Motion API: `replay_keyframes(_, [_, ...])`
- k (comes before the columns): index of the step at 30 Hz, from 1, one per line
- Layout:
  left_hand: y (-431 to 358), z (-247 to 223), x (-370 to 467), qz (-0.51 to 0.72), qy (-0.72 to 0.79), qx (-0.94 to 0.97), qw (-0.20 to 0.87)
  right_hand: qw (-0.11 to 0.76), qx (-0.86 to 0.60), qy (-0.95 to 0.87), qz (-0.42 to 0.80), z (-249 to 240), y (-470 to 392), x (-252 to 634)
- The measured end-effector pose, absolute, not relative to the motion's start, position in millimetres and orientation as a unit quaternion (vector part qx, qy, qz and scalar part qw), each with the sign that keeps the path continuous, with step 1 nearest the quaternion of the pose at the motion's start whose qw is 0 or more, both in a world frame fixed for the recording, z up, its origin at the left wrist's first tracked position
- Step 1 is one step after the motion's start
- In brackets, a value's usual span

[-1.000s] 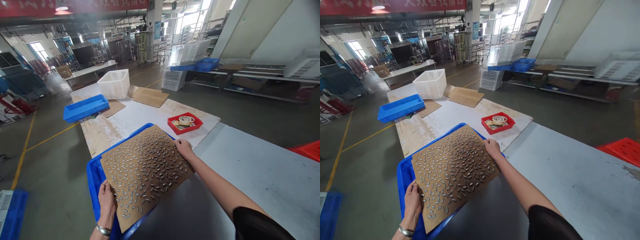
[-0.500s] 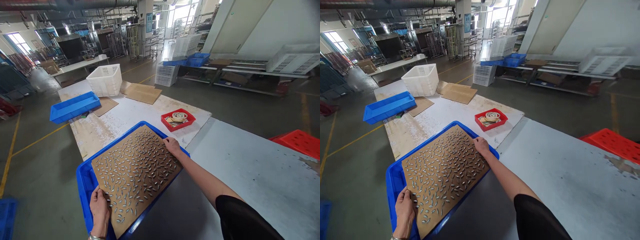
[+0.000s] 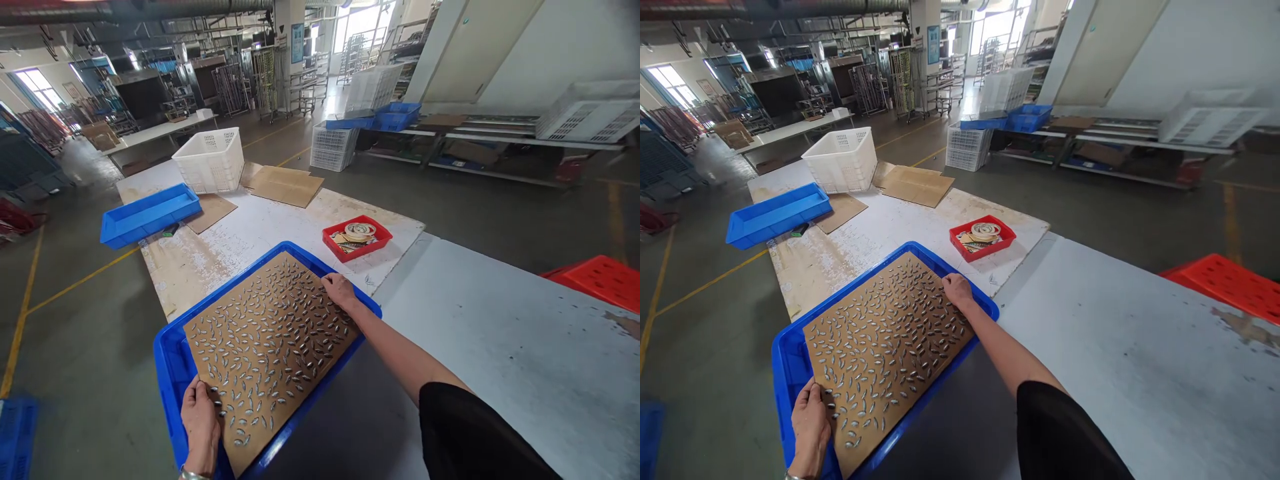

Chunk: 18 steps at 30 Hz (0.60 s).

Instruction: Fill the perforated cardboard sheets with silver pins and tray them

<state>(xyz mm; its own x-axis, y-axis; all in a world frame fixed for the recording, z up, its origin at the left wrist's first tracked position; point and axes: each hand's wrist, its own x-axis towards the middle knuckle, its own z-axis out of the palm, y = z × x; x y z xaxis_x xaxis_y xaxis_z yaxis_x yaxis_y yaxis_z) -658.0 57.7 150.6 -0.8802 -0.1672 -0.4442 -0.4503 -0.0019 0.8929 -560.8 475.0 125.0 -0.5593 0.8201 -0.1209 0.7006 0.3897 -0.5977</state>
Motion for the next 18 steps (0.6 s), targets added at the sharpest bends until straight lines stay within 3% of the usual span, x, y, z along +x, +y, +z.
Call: replay_keyframes(18, [49, 135, -660, 0.671, 0.704, -0.207, 0.104, 0.091, -0.413, -0.861, 0.283, 132, 481, -539])
